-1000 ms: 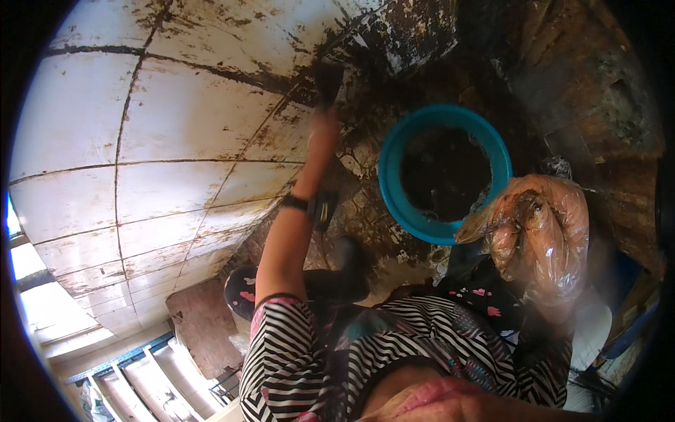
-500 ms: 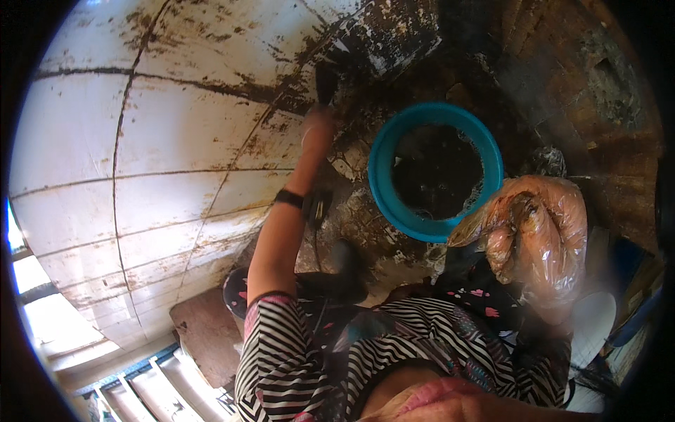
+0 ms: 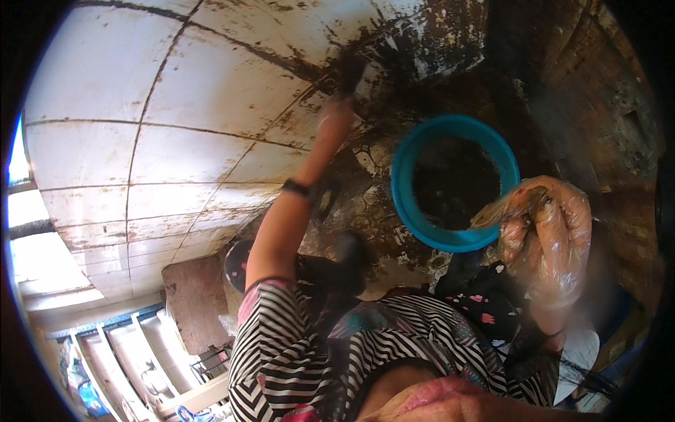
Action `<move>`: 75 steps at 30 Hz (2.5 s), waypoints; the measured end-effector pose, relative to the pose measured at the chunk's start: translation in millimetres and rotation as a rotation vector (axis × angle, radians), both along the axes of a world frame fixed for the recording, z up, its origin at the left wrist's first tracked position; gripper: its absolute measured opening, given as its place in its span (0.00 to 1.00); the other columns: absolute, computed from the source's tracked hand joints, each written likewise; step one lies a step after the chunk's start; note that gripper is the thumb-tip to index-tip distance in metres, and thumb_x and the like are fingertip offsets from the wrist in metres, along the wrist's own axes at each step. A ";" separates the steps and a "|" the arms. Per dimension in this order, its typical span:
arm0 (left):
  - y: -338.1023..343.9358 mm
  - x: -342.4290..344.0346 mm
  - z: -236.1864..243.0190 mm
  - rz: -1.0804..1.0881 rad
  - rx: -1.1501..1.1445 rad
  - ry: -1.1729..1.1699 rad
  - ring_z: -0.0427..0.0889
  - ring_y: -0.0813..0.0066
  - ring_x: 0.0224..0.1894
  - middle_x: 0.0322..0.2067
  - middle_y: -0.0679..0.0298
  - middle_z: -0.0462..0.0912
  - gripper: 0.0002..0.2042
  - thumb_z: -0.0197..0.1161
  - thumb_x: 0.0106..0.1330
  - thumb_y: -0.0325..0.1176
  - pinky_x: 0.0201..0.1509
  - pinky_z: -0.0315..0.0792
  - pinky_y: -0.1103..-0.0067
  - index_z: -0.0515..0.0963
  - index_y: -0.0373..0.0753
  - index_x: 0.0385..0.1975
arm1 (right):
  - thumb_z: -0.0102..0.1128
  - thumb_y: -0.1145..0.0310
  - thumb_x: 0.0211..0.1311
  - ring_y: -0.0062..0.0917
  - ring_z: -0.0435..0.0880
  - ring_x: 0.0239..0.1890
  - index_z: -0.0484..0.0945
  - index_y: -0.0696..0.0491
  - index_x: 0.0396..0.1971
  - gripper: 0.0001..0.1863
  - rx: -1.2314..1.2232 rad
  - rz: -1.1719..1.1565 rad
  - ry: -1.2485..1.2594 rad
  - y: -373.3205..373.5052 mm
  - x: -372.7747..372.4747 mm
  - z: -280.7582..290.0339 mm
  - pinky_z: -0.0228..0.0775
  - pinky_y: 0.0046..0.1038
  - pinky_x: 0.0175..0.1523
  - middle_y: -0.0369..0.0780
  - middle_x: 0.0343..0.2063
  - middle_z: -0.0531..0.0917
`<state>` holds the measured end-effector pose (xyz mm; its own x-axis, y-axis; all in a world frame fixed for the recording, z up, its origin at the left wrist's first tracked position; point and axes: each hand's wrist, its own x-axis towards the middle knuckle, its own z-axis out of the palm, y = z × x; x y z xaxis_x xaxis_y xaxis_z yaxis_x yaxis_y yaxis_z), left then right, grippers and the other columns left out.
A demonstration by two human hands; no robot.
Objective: The person scrapes a dark, dirty substance from a tiled wall using a metal scraper. They repeatedly dip the scraper into a blue bucket of water to clean it and continue removing the material from the wall surface.
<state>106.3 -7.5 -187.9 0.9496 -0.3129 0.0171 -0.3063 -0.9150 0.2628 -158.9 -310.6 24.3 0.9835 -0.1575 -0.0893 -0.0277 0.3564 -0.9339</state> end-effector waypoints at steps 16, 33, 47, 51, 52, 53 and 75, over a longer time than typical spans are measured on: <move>110.8 -31.0 89.5 -0.123 0.360 -0.266 0.76 0.52 0.36 0.35 0.50 0.75 0.10 0.53 0.57 0.29 0.37 0.72 0.64 0.73 0.41 0.39 | 0.46 0.63 0.65 0.13 0.67 0.16 0.71 0.59 0.29 0.13 -0.016 0.224 -0.041 46.8 2.7 9.5 0.59 0.15 0.18 0.36 0.16 0.72; 55.7 -30.8 178.1 -0.183 0.517 0.014 0.71 0.53 0.49 0.45 0.49 0.73 0.23 0.59 0.54 0.32 0.51 0.67 0.66 0.66 0.33 0.51 | 0.50 0.62 0.65 0.11 0.71 0.15 0.75 0.57 0.27 0.14 -0.058 0.374 -0.087 104.1 48.2 -9.1 0.64 0.16 0.20 0.33 0.16 0.76; 5.3 19.5 133.0 -0.192 -0.571 -0.149 0.72 0.63 0.25 0.25 0.56 0.72 0.13 0.53 0.57 0.36 0.25 0.67 0.72 0.66 0.36 0.38 | 0.51 0.61 0.64 0.11 0.71 0.17 0.74 0.58 0.27 0.15 -0.017 0.301 -0.076 67.2 19.9 -0.9 0.65 0.16 0.22 0.33 0.16 0.75; 1.3 -7.2 132.1 0.008 0.253 -0.397 0.75 0.53 0.37 0.34 0.48 0.74 0.24 0.60 0.49 0.28 0.39 0.72 0.66 0.65 0.34 0.48 | 0.51 0.61 0.64 0.11 0.71 0.16 0.74 0.58 0.26 0.15 0.004 0.302 -0.090 52.4 17.2 -2.3 0.65 0.16 0.22 0.33 0.16 0.75; -18.4 5.9 147.8 -0.068 -0.241 -0.331 0.72 0.62 0.23 0.22 0.55 0.72 0.13 0.52 0.58 0.36 0.24 0.67 0.70 0.65 0.36 0.39 | 0.51 0.60 0.64 0.11 0.71 0.16 0.74 0.58 0.26 0.15 0.010 0.323 -0.082 50.2 17.5 -2.9 0.65 0.16 0.22 0.33 0.16 0.76; -40.3 19.7 164.8 -0.231 -0.586 -0.366 0.69 0.71 0.08 0.11 0.61 0.69 0.14 0.44 0.67 0.44 0.10 0.63 0.75 0.66 0.39 0.29 | 0.51 0.60 0.64 0.11 0.71 0.16 0.74 0.58 0.26 0.15 0.007 0.303 -0.076 48.3 18.2 -3.5 0.66 0.16 0.22 0.33 0.16 0.76; -70.4 53.7 203.8 -0.010 -0.021 -0.045 0.74 0.55 0.49 0.42 0.49 0.76 0.19 0.54 0.59 0.33 0.44 0.72 0.69 0.67 0.37 0.51 | 0.49 0.63 0.65 0.11 0.67 0.15 0.73 0.57 0.23 0.14 0.018 0.264 -0.224 14.5 5.0 -3.0 0.60 0.16 0.22 0.31 0.12 0.72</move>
<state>159.9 -77.8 15.9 0.9445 -0.3217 0.0667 -0.3276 -0.9060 0.2680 -153.9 -296.1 21.2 0.9856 0.1049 0.1329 0.0836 0.3811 -0.9208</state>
